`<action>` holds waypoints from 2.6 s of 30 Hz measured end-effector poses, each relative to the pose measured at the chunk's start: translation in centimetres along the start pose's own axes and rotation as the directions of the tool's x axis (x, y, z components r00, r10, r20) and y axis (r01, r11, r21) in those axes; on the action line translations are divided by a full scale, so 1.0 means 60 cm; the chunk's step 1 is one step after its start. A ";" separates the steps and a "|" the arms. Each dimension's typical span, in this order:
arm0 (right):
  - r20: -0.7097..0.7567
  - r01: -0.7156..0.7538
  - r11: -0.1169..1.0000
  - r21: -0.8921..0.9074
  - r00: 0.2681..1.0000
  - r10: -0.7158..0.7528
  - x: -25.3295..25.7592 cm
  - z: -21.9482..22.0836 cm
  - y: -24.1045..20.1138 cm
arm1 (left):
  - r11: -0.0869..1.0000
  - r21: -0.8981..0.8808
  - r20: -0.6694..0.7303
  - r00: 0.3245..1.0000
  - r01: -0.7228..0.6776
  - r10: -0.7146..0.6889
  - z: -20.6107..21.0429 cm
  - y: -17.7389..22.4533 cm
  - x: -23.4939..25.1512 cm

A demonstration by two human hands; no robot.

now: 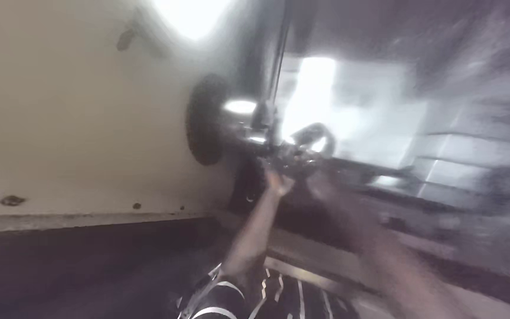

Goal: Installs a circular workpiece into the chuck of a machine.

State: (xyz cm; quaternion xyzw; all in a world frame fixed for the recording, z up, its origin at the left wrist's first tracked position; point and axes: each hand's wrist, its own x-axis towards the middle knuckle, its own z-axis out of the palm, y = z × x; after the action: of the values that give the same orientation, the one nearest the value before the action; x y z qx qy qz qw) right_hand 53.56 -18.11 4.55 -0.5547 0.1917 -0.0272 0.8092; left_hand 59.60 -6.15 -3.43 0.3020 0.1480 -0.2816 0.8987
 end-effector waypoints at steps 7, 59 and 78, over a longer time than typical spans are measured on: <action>-0.051 0.008 0.997 0.071 0.999 -0.005 0.045 0.035 0.022 | 0.999 -0.053 -0.065 0.998 -0.012 0.008 -0.023 0.001 0.038; 0.105 -0.104 0.807 -0.581 0.974 0.201 0.157 0.140 -0.030 | 0.858 0.505 -0.388 0.862 -0.098 0.327 -0.010 -0.012 -0.027; 0.198 0.007 0.771 -0.637 0.968 0.156 0.154 0.136 -0.041 | -0.293 0.908 0.394 0.372 -0.299 0.841 0.063 0.157 -0.015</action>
State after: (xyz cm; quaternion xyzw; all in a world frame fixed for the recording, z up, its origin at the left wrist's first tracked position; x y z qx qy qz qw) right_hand 65.29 -14.16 6.77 -0.7852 0.1125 0.1384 0.5929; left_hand 64.88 -1.94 4.22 0.8594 -0.0504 0.2827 0.4230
